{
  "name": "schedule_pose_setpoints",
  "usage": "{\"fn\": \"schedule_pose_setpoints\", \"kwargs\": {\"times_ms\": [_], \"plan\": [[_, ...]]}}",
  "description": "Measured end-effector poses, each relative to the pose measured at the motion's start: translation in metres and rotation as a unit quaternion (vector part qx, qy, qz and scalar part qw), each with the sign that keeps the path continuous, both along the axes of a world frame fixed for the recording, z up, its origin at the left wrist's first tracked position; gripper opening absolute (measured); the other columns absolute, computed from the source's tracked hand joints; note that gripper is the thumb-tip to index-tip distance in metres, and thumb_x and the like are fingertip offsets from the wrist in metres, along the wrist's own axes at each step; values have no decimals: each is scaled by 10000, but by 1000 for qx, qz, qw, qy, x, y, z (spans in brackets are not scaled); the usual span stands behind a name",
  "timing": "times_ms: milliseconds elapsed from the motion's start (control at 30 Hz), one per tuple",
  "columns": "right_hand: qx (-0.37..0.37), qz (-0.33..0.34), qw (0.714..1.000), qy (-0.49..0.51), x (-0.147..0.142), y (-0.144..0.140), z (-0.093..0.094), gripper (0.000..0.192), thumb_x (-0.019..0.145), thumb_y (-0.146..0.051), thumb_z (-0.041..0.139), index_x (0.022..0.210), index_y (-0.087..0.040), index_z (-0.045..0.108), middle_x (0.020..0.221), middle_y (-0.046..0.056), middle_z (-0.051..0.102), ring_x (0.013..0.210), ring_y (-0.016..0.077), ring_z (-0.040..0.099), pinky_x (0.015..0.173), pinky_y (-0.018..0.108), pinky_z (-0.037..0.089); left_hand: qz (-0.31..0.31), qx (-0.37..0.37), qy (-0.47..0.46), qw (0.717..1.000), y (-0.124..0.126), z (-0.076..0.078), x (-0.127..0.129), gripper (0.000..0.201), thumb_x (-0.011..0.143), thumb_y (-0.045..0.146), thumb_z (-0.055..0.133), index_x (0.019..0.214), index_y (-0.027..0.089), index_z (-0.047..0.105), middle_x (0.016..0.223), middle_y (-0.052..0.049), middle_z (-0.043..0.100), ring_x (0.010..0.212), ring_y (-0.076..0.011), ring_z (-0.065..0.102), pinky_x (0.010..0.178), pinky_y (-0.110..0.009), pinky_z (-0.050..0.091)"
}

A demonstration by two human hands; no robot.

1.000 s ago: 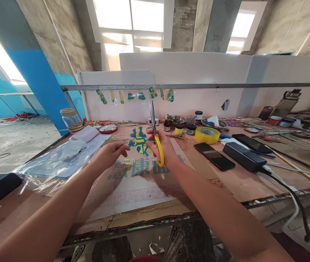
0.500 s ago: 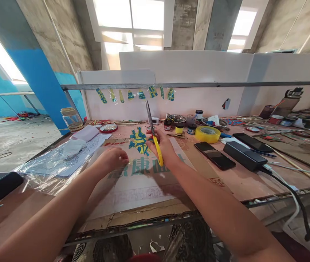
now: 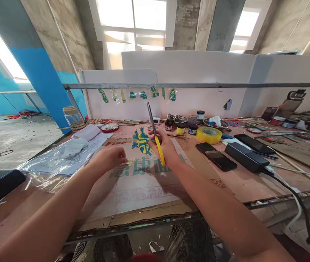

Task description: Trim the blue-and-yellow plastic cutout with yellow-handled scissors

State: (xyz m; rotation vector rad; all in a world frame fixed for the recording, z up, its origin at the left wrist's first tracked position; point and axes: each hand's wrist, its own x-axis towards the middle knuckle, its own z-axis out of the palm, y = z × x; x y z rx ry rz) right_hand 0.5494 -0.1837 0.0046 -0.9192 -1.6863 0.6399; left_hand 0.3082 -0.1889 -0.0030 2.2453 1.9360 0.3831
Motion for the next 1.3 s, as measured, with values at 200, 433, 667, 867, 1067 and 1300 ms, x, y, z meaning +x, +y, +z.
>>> {"fn": "schedule_pose_setpoints", "kwargs": {"times_ms": [200,433,667,867,1067,1300], "plan": [[-5,-23,1000,-19,3,-12,14,216,768,-245,683,962,-264,592,844,24,674,755,199,644,673,321,560,3,51,-97,994,-1,6,3,257,905,344,497,1025,236,697,816,-21,757,734,-201,662,647,-310,419],[-16,-33,999,-5,1,-11,14,232,760,-229,681,973,-270,598,856,21,674,746,193,650,668,327,567,-36,52,-217,974,3,-1,3,307,791,501,667,916,224,706,818,-13,760,774,-193,693,671,-295,492],[-20,-39,999,-23,3,-16,20,229,742,-174,692,917,-260,573,791,18,649,751,216,664,673,349,575,-84,-40,-416,905,2,2,2,340,778,469,731,1006,217,739,926,-43,797,915,-201,718,895,-350,539],[-18,-34,999,21,0,-12,15,212,764,-183,654,945,-253,569,798,10,630,743,192,660,655,318,572,-74,-57,-448,889,-1,7,4,339,727,405,801,1008,230,732,991,-46,801,1019,-224,718,966,-382,532],[-10,-40,999,-2,3,-13,14,202,778,-240,669,965,-265,597,864,20,657,688,174,635,603,304,555,-56,-28,-392,918,-5,11,6,406,762,527,749,1033,225,736,954,-43,784,951,-211,701,872,-330,533],[-21,-36,999,16,0,-8,8,233,770,-268,658,990,-251,583,864,13,638,731,171,635,630,295,551,-66,-54,-362,928,-5,9,6,383,809,533,690,1072,262,757,1037,-24,785,978,-217,691,860,-317,523]]}}
